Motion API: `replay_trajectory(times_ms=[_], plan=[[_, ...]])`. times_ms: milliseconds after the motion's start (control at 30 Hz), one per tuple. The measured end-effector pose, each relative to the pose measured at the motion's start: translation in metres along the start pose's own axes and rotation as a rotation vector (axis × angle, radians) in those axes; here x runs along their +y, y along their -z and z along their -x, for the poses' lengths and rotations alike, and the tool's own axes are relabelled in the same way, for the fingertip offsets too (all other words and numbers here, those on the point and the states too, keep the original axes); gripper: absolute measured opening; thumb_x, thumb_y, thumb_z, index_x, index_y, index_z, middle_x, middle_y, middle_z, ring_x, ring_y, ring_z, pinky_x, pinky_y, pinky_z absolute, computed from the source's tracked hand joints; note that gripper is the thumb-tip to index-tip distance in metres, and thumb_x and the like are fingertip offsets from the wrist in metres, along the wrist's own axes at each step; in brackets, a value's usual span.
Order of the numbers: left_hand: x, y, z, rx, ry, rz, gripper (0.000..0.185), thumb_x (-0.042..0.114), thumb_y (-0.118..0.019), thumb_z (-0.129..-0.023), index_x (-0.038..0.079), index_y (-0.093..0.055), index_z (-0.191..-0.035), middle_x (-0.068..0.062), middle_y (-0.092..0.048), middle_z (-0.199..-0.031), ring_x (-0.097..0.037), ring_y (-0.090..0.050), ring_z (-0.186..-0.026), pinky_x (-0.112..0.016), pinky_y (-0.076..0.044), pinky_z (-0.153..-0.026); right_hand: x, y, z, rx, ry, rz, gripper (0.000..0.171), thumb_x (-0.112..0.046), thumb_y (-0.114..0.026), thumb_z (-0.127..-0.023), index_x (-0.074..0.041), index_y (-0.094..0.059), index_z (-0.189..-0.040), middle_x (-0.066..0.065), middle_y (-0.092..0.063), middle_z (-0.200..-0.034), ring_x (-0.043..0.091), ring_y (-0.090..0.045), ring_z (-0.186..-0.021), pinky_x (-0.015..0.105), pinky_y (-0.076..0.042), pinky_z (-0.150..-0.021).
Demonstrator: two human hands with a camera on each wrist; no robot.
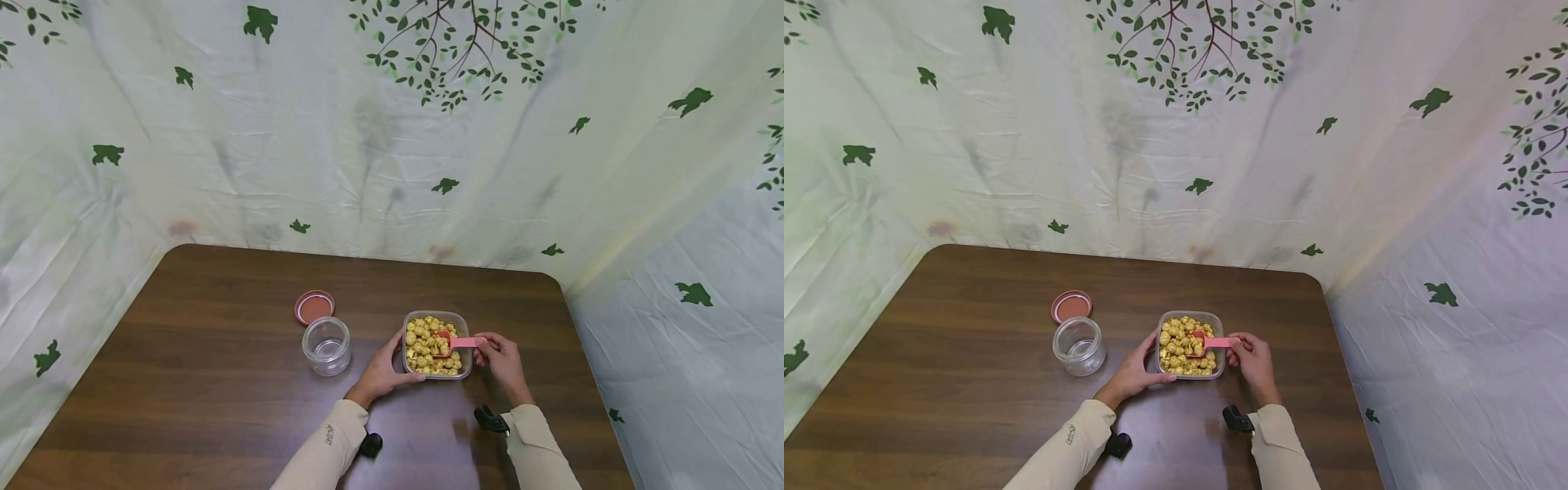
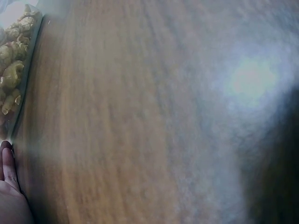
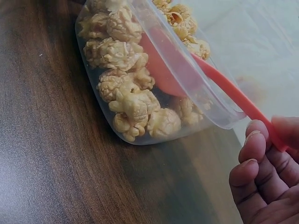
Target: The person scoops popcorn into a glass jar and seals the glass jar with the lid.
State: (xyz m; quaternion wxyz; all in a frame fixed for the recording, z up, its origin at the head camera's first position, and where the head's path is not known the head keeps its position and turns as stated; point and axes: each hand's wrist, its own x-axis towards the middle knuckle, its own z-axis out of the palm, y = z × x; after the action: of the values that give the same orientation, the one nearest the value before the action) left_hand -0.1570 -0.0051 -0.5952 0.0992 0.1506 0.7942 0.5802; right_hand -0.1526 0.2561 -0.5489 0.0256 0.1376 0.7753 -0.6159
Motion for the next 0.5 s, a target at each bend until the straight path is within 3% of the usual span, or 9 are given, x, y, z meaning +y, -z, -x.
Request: replay_trajectory(times_ms=[500], plan=[[0.0002, 0.0004, 0.0000, -0.001, 0.012, -0.014, 0.107, 0.032, -0.088, -0.067, 0.009, -0.028, -0.152, -0.016, -0.041, -0.147, -0.030, -0.042, -0.132, -0.047, -0.029, -0.111, 0.0016, 0.0022, 0.0022, 0.048, -0.028, -0.100, 0.021, -0.006, -0.054, -0.098, 0.010, -0.061, -0.109, 0.005, -0.060, -0.073, 0.013, -0.054, -0.061, 0.022, -0.049, -0.056]])
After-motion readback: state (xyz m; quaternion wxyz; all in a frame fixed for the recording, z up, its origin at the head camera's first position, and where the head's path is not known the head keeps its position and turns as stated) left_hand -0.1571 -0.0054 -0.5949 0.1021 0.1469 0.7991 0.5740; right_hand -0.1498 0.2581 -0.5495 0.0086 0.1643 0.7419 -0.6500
